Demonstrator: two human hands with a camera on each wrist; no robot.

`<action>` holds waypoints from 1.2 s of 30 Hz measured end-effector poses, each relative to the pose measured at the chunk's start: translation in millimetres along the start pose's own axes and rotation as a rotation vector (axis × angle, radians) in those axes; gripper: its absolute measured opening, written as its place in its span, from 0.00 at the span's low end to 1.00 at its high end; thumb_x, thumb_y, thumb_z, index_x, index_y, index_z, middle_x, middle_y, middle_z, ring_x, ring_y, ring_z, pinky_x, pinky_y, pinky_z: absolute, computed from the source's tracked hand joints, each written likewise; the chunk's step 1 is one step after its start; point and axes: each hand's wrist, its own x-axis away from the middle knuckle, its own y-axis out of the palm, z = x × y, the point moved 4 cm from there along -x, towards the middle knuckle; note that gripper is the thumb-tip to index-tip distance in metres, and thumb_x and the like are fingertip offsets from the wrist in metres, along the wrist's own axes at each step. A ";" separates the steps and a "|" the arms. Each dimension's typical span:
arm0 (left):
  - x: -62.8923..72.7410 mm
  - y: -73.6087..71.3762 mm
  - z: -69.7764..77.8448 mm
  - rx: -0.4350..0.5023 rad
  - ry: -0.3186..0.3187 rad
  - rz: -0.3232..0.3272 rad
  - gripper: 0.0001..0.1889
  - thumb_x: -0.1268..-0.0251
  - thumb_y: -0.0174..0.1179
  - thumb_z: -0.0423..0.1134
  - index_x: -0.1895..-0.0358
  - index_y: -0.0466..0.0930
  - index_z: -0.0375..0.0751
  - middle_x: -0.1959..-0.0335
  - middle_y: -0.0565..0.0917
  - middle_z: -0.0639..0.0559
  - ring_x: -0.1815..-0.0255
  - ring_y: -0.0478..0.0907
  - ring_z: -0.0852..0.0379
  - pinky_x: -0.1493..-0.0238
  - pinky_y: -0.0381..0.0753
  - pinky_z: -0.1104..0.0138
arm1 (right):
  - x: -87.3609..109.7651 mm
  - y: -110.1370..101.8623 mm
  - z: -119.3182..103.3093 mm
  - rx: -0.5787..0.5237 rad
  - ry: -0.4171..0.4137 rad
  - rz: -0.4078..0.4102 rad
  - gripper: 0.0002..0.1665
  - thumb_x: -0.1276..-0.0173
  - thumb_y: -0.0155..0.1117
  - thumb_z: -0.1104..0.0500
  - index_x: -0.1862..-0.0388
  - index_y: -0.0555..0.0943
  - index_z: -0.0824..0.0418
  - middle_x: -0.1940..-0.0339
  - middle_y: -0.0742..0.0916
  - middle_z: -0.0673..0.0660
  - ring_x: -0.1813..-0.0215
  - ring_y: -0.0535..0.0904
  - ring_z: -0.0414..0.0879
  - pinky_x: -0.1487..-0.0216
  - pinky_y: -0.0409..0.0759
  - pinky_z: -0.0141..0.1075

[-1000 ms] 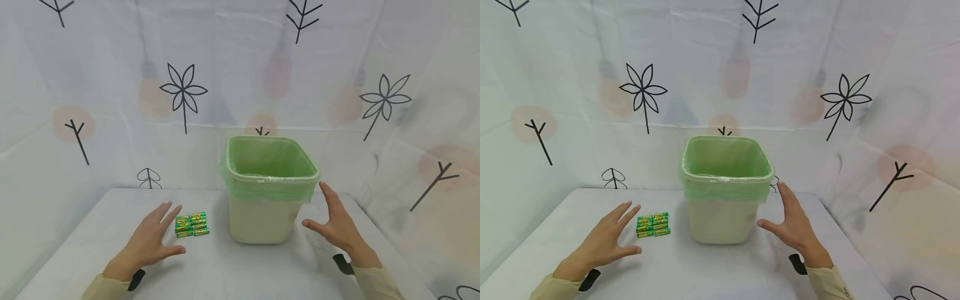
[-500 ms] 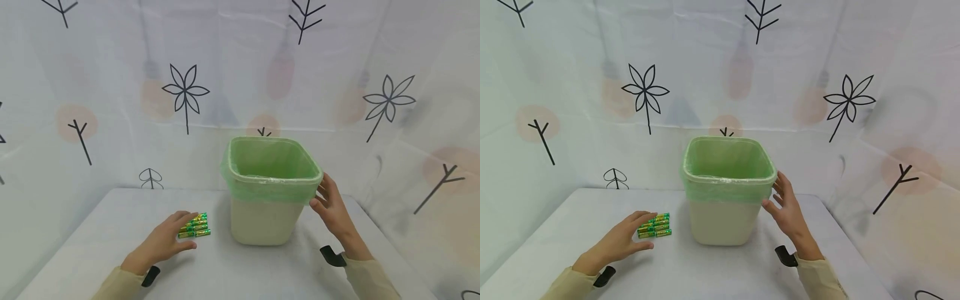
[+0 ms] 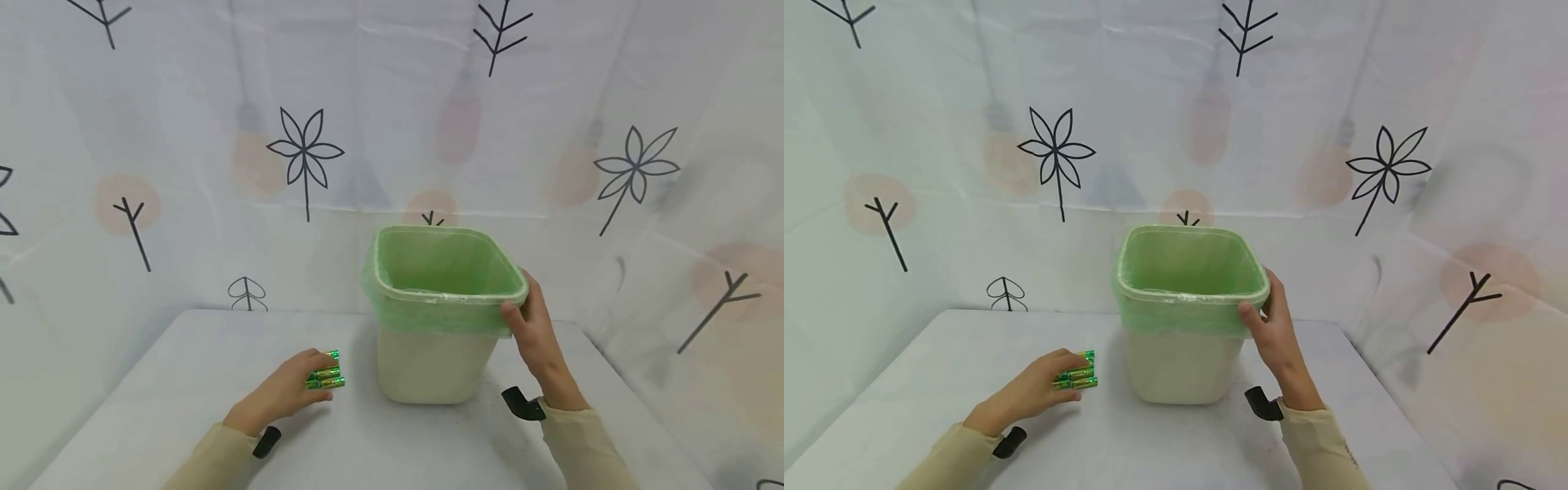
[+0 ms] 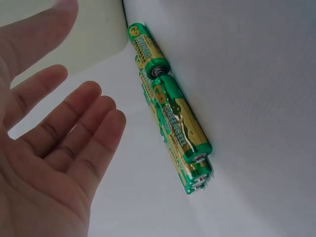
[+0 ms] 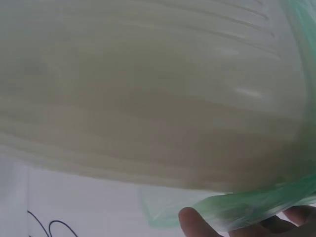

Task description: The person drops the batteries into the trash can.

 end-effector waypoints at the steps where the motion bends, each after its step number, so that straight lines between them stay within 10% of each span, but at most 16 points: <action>1: -0.9 1.0 -0.5 0.002 0.001 -0.007 0.25 0.47 0.71 0.43 0.44 0.77 0.44 0.51 0.77 0.51 0.55 0.75 0.53 0.51 0.74 0.55 | -0.4 0.5 0.0 -0.019 0.006 0.011 0.40 0.30 0.57 0.43 0.26 0.56 0.54 0.36 0.69 0.63 0.39 0.66 0.53 0.43 0.65 0.31; 36: -25.7 21.7 -2.4 0.010 -0.047 -0.179 0.21 0.49 0.73 0.42 0.51 0.81 0.43 0.66 0.75 0.57 0.64 0.70 0.59 0.61 0.72 0.66 | -3.2 3.9 4.2 0.012 0.065 0.066 0.38 0.29 0.56 0.44 0.26 0.57 0.54 0.38 0.69 0.63 0.42 0.66 0.49 0.45 0.64 0.31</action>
